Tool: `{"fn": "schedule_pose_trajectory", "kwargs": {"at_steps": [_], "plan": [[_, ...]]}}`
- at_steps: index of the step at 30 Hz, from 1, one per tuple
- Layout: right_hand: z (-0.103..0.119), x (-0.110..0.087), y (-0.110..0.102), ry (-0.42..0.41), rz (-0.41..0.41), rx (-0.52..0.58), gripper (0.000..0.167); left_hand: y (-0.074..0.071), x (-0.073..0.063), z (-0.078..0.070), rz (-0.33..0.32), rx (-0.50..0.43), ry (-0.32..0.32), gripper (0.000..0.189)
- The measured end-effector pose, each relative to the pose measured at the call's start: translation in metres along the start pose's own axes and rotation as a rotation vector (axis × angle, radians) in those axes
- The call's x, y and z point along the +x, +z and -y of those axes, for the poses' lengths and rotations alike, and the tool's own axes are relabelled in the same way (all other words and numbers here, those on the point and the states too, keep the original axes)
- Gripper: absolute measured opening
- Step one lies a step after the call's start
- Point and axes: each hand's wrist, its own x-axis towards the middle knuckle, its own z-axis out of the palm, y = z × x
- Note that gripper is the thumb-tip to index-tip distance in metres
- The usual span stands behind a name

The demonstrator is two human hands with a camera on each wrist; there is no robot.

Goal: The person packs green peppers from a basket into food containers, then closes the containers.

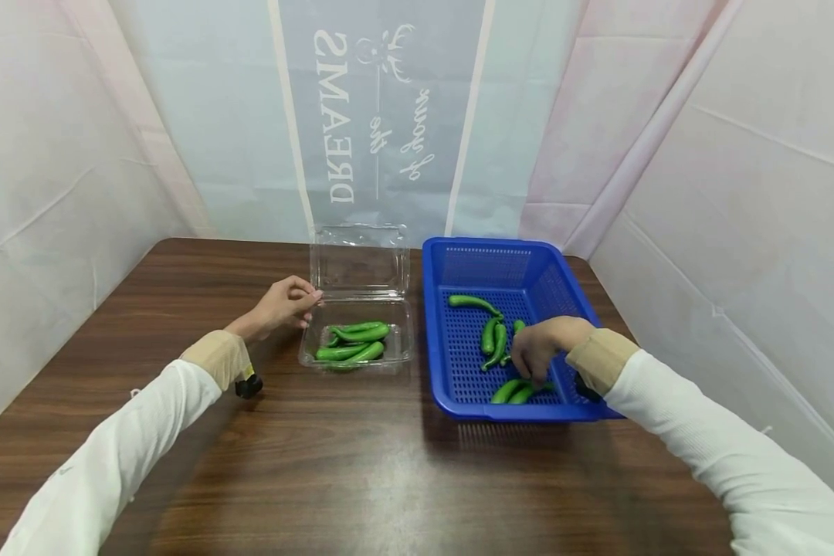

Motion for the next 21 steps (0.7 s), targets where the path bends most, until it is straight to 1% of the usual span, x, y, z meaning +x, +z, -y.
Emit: {"fn": "schedule_pose_trajectory", "kwargs": {"at_steps": [3, 6, 11, 14, 17, 21], "plan": [[0.0011, 0.0003, 0.0023, 0.047, 0.039, 0.003, 0.025, 0.0003, -0.0004, -0.0008, 0.003, -0.002, -0.007, 0.023], [0.0016, -0.0007, 0.0044, 0.047, 0.058, -0.005, 0.027, 0.0004, -0.0007, -0.0015, -0.001, 0.0, -0.013, 0.022], [0.0007, -0.0025, 0.0075, 0.058, 0.057, -0.02, 0.03, 0.0006, 0.0004, -0.0014, 0.003, 0.01, -0.006, 0.023], [-0.0002, -0.0022, 0.0072, 0.048, 0.046, -0.04, 0.028, 0.0003, 0.001, -0.001, 0.005, 0.011, -0.005, 0.024], [-0.0011, -0.0009, 0.0059, 0.016, 0.014, -0.068, 0.025, 0.0004, 0.0013, -0.0009, 0.002, 0.015, -0.003, 0.023], [-0.0021, 0.0014, 0.0057, 0.007, -0.028, -0.069, 0.027, 0.0009, 0.0019, -0.0004, 0.005, 0.01, -0.006, 0.023]]}}
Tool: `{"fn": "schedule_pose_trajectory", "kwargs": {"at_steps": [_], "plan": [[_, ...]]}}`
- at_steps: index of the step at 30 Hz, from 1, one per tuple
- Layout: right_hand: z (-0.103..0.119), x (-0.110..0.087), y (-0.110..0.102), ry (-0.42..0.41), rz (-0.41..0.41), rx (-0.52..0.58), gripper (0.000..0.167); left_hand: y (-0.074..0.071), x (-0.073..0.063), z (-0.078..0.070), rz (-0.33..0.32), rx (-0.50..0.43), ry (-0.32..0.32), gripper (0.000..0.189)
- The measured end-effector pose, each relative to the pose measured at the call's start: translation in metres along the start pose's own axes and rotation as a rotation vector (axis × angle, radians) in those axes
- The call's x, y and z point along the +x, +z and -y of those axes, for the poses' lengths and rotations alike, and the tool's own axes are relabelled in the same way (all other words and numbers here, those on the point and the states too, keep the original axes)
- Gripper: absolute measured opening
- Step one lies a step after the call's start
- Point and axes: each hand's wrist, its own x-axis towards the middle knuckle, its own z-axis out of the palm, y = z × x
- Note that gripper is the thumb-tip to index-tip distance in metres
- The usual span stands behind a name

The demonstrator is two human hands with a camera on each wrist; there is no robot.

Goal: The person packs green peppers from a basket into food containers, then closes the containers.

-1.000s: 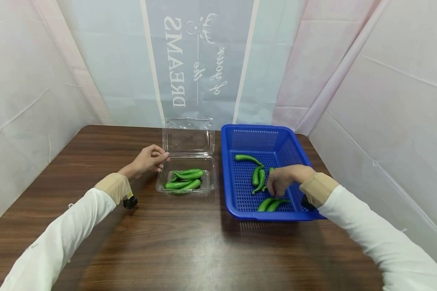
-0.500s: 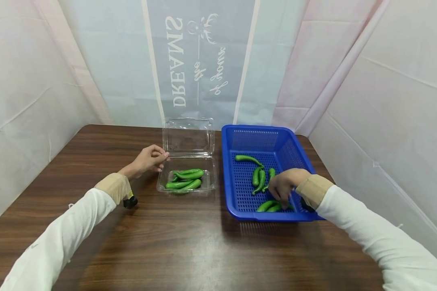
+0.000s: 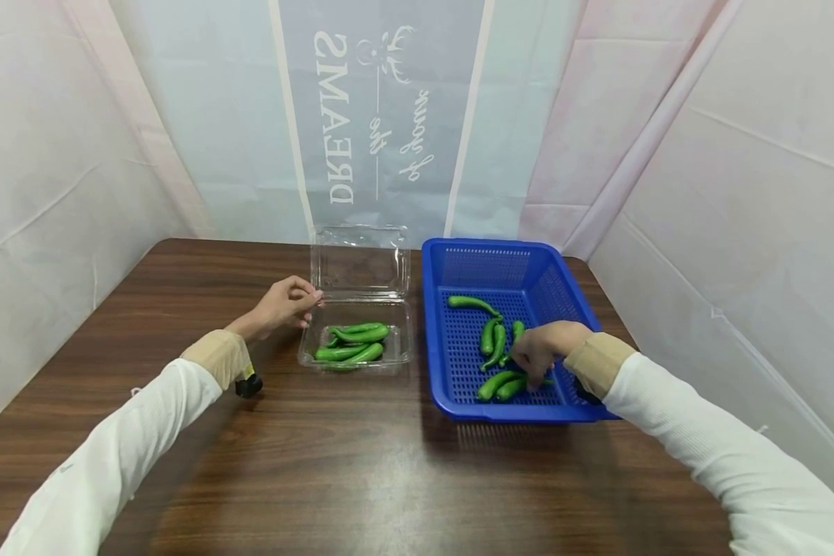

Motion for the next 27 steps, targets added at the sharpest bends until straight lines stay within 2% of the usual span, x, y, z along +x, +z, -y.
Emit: {"fn": "schedule_pose_trajectory", "kwargs": {"at_steps": [5, 9, 16, 19, 22, 27], "plan": [[-0.002, 0.003, 0.0, -0.018, -0.03, -0.024, 0.026, 0.0, -0.001, 0.0, 0.005, -0.003, -0.006, 0.022], [-0.003, 0.005, -0.001, 0.0, -0.052, -0.052, 0.025, 0.0, -0.001, 0.0, 0.006, -0.004, 0.0, 0.022], [-0.005, 0.006, -0.001, 0.047, -0.023, -0.012, 0.029, -0.001, 0.0, 0.0, 0.013, -0.003, 0.003, 0.023], [-0.006, 0.003, -0.006, 0.019, -0.039, -0.026, 0.03, -0.001, -0.001, 0.0, 0.011, -0.004, 0.006, 0.023], [-0.008, -0.001, -0.014, -0.045, -0.081, -0.037, 0.031, -0.001, -0.001, -0.002, 0.01, 0.003, 0.009, 0.024], [-0.008, -0.007, -0.023, -0.116, -0.152, 0.007, 0.03, -0.002, -0.001, -0.002, 0.009, 0.011, 0.008, 0.024]]}}
